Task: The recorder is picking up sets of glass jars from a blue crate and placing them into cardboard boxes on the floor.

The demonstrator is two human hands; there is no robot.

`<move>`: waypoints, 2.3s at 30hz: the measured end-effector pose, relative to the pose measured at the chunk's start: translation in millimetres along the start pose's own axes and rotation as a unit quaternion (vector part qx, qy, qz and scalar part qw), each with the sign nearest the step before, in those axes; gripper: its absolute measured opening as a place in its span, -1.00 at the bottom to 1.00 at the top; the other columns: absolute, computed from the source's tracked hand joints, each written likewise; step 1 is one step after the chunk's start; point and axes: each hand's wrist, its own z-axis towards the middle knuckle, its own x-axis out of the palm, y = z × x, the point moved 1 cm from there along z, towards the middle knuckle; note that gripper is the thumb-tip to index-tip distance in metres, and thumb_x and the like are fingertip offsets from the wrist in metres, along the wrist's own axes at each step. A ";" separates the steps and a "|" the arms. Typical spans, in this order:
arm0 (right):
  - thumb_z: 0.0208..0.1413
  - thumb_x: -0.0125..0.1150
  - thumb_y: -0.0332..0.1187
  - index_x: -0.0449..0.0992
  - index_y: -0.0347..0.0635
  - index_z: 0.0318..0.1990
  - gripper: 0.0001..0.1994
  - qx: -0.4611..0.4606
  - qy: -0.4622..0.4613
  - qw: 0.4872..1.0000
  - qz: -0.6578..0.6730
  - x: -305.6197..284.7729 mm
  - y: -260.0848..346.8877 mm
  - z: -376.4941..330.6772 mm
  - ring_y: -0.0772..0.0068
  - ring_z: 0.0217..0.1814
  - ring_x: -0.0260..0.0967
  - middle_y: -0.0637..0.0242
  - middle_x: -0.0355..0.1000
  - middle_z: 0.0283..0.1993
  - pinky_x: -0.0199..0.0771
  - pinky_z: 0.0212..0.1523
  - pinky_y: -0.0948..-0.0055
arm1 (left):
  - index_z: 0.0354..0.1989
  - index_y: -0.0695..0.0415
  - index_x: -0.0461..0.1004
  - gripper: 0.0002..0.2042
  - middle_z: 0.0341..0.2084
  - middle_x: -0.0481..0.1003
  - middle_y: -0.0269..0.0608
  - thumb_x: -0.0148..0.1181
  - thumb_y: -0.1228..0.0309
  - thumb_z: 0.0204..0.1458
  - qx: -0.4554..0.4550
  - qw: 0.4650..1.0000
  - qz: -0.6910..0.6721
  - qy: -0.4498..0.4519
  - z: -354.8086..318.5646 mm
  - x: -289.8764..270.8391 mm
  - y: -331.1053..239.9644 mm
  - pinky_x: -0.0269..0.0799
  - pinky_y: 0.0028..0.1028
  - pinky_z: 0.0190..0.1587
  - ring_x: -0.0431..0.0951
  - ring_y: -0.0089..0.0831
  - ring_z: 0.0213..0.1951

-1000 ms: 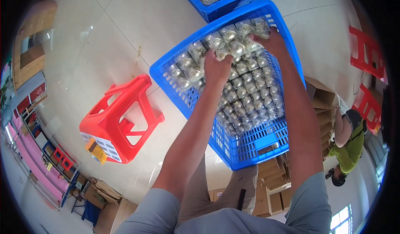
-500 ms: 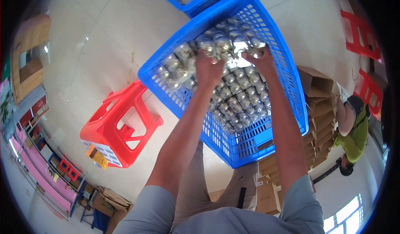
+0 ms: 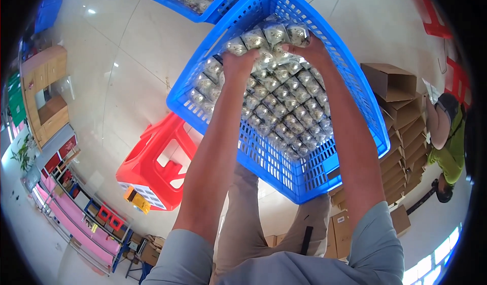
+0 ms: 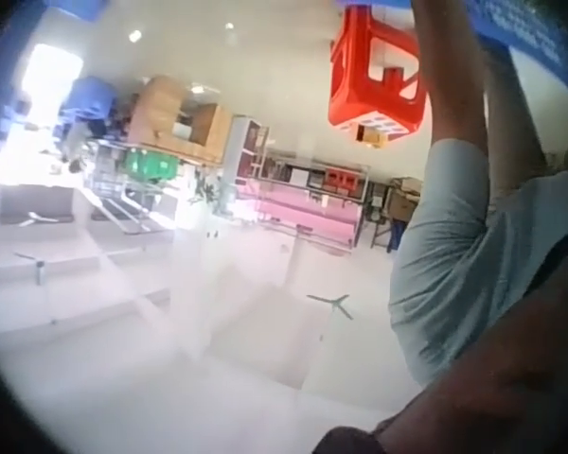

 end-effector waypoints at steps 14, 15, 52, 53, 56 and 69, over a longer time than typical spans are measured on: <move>-0.20 0.55 -0.12 0.36 -0.33 0.08 -0.28 0.288 -0.186 0.915 0.214 0.3 -57.9 -295.1 0.33 -0.09 0.47 0.17 0.49 -0.05 0.48 -0.07 0.40 | 0.03 0.35 0.25 -0.27 -0.14 0.35 0.04 0.48 0.21 -0.28 0.215 0.973 0.031 0.075 -138.7 54.2 63.6 0.32 -0.21 -0.03 0.38 -0.11 -0.12; -0.22 0.55 -0.11 0.33 -0.33 0.11 -0.24 0.334 -0.154 0.909 0.195 10.8 -65.8 -295.7 0.32 -0.05 0.46 0.15 0.48 -0.03 0.46 -0.02 0.39 | 0.06 0.32 0.25 -0.23 -0.11 0.37 0.06 0.50 0.19 -0.30 0.223 0.965 0.104 0.094 -126.8 66.1 89.2 0.31 -0.22 0.02 0.38 -0.10 -0.06; -0.31 0.57 -0.05 -0.08 -0.45 0.34 0.16 0.321 -0.291 0.828 0.356 13.4 -195.4 -400.4 0.01 0.43 -0.03 -0.16 0.04 0.35 0.00 0.39 0.28 | 0.09 0.20 0.38 -0.43 -0.08 0.50 -0.27 0.44 0.38 -0.15 0.026 0.919 0.115 0.376 -161.5 196.6 142.1 0.37 -0.42 0.04 0.50 -0.44 -0.08; -0.29 0.57 -0.09 -0.11 -0.43 0.35 0.15 0.326 -0.285 0.831 0.350 11.5 -199.1 -401.3 0.03 0.43 -0.03 -0.15 0.03 0.35 0.01 0.39 0.27 | 0.11 0.20 0.36 -0.41 -0.05 0.48 -0.27 0.44 0.39 -0.15 0.020 0.922 0.112 0.371 -161.9 198.6 145.5 0.35 -0.41 0.07 0.48 -0.43 -0.04; -0.33 0.58 -0.05 -0.05 -0.44 0.33 0.15 0.322 -0.288 0.826 0.363 14.4 -202.3 -395.2 -0.04 0.42 -0.01 -0.17 0.04 0.34 0.02 0.38 0.24 | 0.08 0.20 0.40 -0.44 -0.06 0.50 -0.23 0.44 0.41 -0.15 0.060 0.928 0.056 0.364 -163.0 195.4 151.9 0.39 -0.45 0.01 0.50 -0.46 -0.08; -0.25 0.57 -0.26 -0.20 -0.30 0.39 0.14 0.213 -0.350 0.735 0.540 -106.6 -63.3 -484.7 0.17 0.44 -0.10 0.01 -0.04 0.38 -0.09 0.40 0.29 | 0.31 0.31 0.04 -0.01 0.15 0.27 -0.04 0.52 0.45 -0.38 0.224 0.906 0.092 0.346 -328.4 139.8 -22.0 0.30 -0.27 0.18 0.35 -0.23 0.12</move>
